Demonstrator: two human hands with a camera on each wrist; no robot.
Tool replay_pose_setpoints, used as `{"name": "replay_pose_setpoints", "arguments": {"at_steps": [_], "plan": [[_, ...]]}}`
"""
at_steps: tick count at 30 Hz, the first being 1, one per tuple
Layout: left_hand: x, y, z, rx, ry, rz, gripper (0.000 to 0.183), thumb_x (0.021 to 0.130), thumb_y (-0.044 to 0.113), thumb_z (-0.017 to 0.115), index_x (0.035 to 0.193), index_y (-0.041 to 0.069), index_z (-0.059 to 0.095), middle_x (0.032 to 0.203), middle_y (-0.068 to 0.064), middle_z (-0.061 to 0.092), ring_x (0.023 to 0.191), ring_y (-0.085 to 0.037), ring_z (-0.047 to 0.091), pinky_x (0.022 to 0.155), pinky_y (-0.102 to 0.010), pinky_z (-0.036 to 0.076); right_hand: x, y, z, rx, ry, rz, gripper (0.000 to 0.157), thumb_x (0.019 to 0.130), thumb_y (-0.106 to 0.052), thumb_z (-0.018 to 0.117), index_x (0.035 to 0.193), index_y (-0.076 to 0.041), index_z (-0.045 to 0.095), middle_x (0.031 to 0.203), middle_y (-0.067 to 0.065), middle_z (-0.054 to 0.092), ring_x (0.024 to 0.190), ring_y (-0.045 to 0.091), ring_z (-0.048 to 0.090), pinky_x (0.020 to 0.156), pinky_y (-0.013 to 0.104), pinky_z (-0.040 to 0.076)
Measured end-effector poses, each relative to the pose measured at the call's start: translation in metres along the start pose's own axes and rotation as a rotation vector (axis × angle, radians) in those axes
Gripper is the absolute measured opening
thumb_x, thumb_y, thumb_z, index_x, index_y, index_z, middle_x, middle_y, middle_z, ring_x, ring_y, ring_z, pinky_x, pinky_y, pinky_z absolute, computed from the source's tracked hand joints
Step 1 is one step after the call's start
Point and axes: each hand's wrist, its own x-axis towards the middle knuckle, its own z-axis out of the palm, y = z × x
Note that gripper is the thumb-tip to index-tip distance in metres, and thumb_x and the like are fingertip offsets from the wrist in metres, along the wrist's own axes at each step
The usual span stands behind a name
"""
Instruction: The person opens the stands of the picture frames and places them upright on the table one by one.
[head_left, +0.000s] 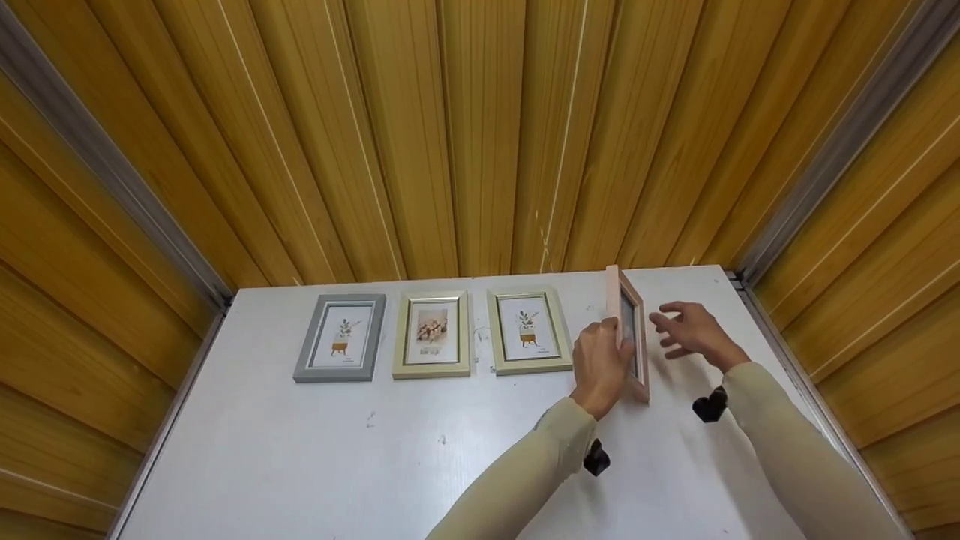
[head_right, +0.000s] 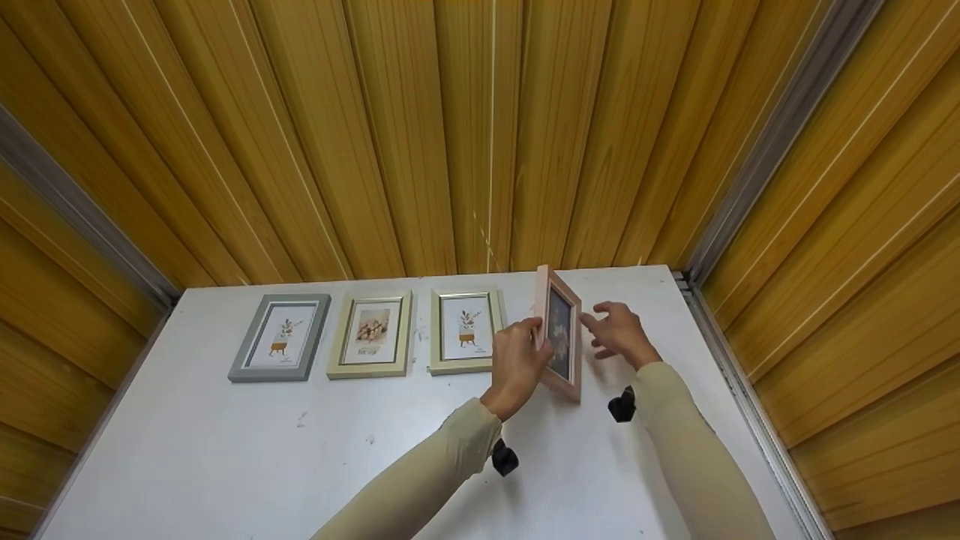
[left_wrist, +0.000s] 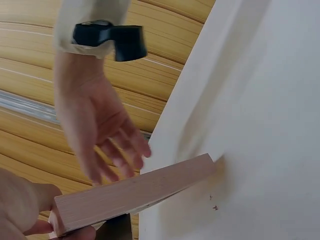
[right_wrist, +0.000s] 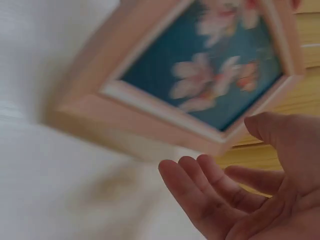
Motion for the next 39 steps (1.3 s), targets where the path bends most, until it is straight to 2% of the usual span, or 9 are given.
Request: {"name": "replay_pose_setpoints", "arguments": {"at_steps": [4, 8, 14, 20, 25, 29, 35, 39], "plan": [[0.0, -0.001, 0.0, 0.007, 0.005, 0.015, 0.02, 0.089, 0.011, 0.078, 0.109, 0.005, 0.077, 0.088, -0.004, 0.073, 0.073, -0.008, 0.064, 0.062, -0.022, 0.054, -0.002, -0.043, -0.012, -0.08, 0.05, -0.039, 0.067, 0.107, -0.038, 0.053, 0.15, 0.011, 0.037, 0.133, 0.037, 0.056, 0.106, 0.038, 0.07, 0.076, 0.039, 0.062], [0.0, 0.0, 0.001, 0.067, 0.034, 0.065, 0.02, 0.089, 0.011, 0.079, 0.108, 0.004, 0.078, 0.088, -0.004, 0.073, 0.076, -0.009, 0.067, 0.063, -0.022, 0.056, -0.004, -0.083, -0.012, -0.131, 0.071, -0.063, 0.065, 0.106, -0.037, 0.055, 0.147, 0.012, 0.043, 0.129, 0.036, 0.06, 0.103, 0.039, 0.071, 0.072, 0.038, 0.062], [-0.003, 0.003, 0.003, 0.121, 0.051, 0.11, 0.024, 0.089, 0.013, 0.08, 0.111, 0.005, 0.077, 0.094, -0.006, 0.075, 0.084, -0.014, 0.072, 0.068, -0.024, 0.058, -0.001, -0.116, -0.008, -0.162, 0.05, -0.028, 0.064, 0.104, -0.04, 0.058, 0.14, 0.012, 0.051, 0.125, 0.034, 0.061, 0.093, 0.032, 0.073, 0.071, 0.037, 0.062], [-0.005, 0.004, 0.005, 0.138, 0.056, 0.111, 0.023, 0.09, 0.015, 0.078, 0.111, 0.006, 0.078, 0.094, -0.005, 0.074, 0.083, -0.013, 0.071, 0.067, -0.024, 0.058, 0.002, -0.125, -0.007, -0.177, -0.007, 0.044, 0.048, 0.102, -0.036, 0.061, 0.118, 0.01, 0.065, 0.118, 0.031, 0.065, 0.081, 0.024, 0.073, 0.071, 0.039, 0.063], [-0.006, 0.004, 0.006, 0.149, 0.061, 0.129, 0.022, 0.09, 0.016, 0.079, 0.111, 0.007, 0.077, 0.093, -0.004, 0.074, 0.081, -0.013, 0.07, 0.066, -0.024, 0.057, 0.003, -0.123, -0.004, -0.198, -0.036, 0.061, 0.04, 0.101, -0.033, 0.064, 0.105, 0.006, 0.068, 0.099, 0.021, 0.071, 0.08, 0.025, 0.072, 0.071, 0.039, 0.063], [-0.007, 0.003, 0.006, 0.148, 0.063, 0.145, 0.022, 0.091, 0.017, 0.078, 0.11, 0.007, 0.077, 0.093, -0.004, 0.073, 0.081, -0.012, 0.069, 0.066, -0.023, 0.057, 0.004, -0.118, -0.002, -0.2, -0.039, 0.055, 0.037, 0.1, -0.032, 0.066, 0.103, 0.005, 0.068, 0.089, 0.014, 0.07, 0.078, 0.025, 0.072, 0.072, 0.04, 0.063], [-0.011, 0.003, 0.009, 0.168, 0.063, 0.161, 0.022, 0.09, 0.018, 0.079, 0.11, 0.008, 0.077, 0.093, -0.003, 0.073, 0.081, -0.012, 0.07, 0.066, -0.022, 0.057, 0.007, -0.108, 0.0, -0.193, -0.022, 0.045, 0.033, 0.1, -0.026, 0.066, 0.107, 0.006, 0.067, 0.095, 0.02, 0.072, 0.077, 0.024, 0.072, 0.073, 0.041, 0.062], [-0.014, 0.005, 0.009, 0.181, 0.078, 0.176, 0.022, 0.088, 0.019, 0.081, 0.107, 0.009, 0.078, 0.09, -0.002, 0.073, 0.079, -0.012, 0.07, 0.065, -0.023, 0.057, 0.007, -0.106, 0.001, -0.21, -0.006, 0.046, 0.033, 0.099, -0.025, 0.066, 0.106, 0.007, 0.069, 0.088, 0.017, 0.073, 0.073, 0.021, 0.072, 0.071, 0.036, 0.062]]}}
